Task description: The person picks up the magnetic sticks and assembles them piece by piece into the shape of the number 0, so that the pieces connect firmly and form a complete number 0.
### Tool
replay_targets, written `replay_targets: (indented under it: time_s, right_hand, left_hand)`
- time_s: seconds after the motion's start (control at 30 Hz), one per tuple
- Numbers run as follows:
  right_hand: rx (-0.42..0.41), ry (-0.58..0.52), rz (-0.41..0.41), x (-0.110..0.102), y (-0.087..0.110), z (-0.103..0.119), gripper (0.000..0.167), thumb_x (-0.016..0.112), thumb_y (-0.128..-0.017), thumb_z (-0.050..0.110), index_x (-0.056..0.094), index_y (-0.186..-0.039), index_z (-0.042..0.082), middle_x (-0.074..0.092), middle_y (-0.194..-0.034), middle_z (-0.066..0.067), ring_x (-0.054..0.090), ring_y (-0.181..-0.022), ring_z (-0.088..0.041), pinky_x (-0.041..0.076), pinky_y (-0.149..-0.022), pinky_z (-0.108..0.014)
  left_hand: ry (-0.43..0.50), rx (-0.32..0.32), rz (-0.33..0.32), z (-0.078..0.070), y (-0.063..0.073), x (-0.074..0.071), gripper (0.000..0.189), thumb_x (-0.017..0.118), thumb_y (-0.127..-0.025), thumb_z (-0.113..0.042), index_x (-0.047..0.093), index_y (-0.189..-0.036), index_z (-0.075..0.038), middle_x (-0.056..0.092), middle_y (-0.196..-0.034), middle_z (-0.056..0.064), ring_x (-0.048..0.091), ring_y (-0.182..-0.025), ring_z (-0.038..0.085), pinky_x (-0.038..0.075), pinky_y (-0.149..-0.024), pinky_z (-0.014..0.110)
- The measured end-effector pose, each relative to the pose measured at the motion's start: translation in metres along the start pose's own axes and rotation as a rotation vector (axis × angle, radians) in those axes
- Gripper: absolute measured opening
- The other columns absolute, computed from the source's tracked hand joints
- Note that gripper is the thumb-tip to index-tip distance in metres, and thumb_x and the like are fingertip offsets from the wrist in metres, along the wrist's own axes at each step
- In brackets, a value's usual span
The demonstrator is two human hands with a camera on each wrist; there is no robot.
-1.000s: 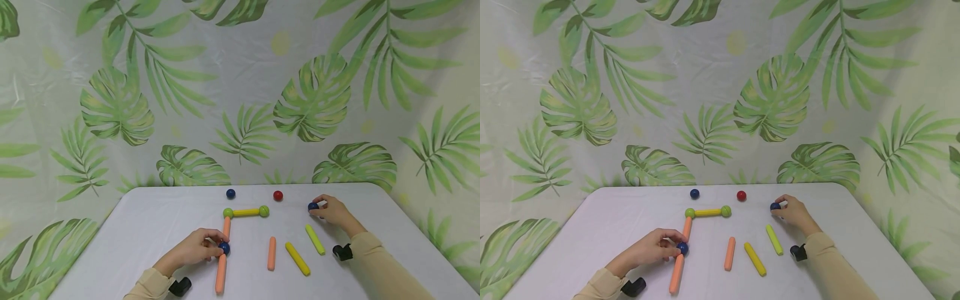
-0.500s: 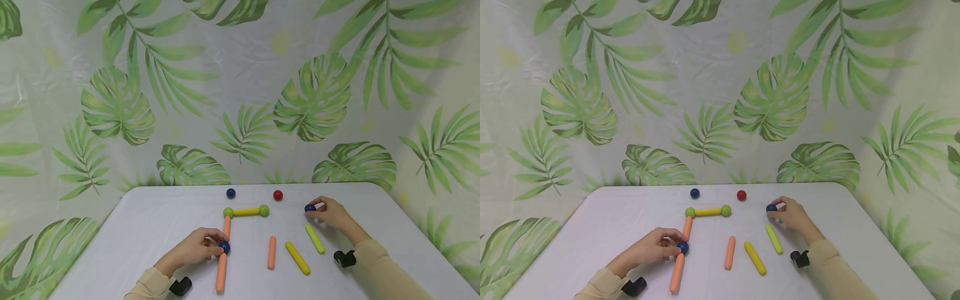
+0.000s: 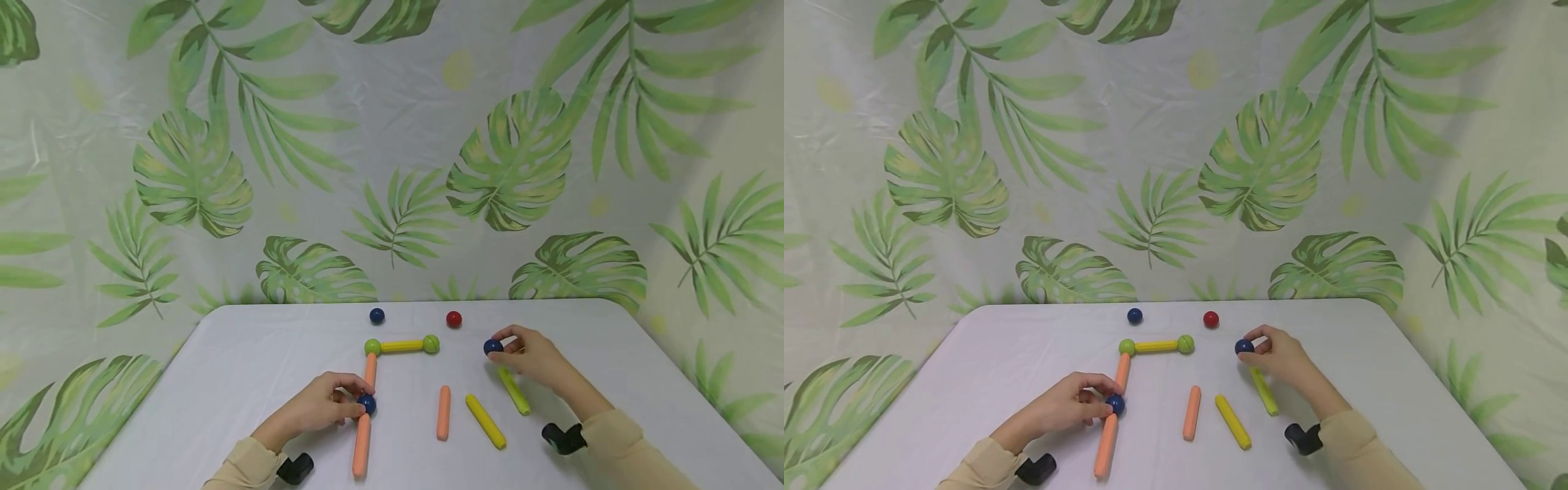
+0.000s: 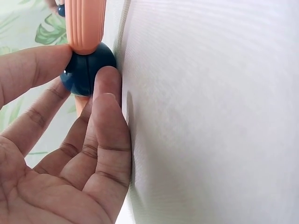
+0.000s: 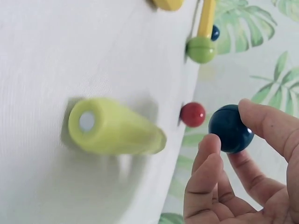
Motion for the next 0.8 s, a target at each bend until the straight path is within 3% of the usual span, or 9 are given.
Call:
replay_targets:
  time_s: [0.37, 0.8]
  right_hand:
    - [-0.045, -0.034, 0.043, 0.018, 0.026, 0.031, 0.045, 0.084, -0.095, 0.031, 0.066, -0.128, 0.006, 0.065, -0.093, -0.005, 0.058, -0.079, -0.019, 0.052, -0.066, -0.027]
    - [-0.172, -0.118, 0.204, 0.052, 0.061, 0.060, 0.037, 0.086, -0.092, 0.027, 0.068, -0.117, 0.008, 0.067, -0.089, -0.002, 0.060, -0.078, -0.017, 0.049, -0.067, -0.022]
  left_hand:
    - [0.005, 0.006, -0.006, 0.002, 0.000, 0.000, 0.028, 0.075, -0.096, -0.007, 0.074, -0.124, -0.006, 0.067, -0.111, 0.008, 0.065, -0.083, 0.015, 0.052, -0.065, 0.027]
    - [0.028, 0.009, 0.003, 0.000, 0.001, 0.000, 0.028, 0.075, -0.097, -0.007, 0.074, -0.125, -0.006, 0.067, -0.116, 0.010, 0.068, -0.085, 0.017, 0.056, -0.067, 0.028]
Point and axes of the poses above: each hand's wrist, its own y-axis away from the middle knuckle, its own x-axis out of the palm, z = x × y, the point moved 5 cm from there along -y, towards the middle knuckle
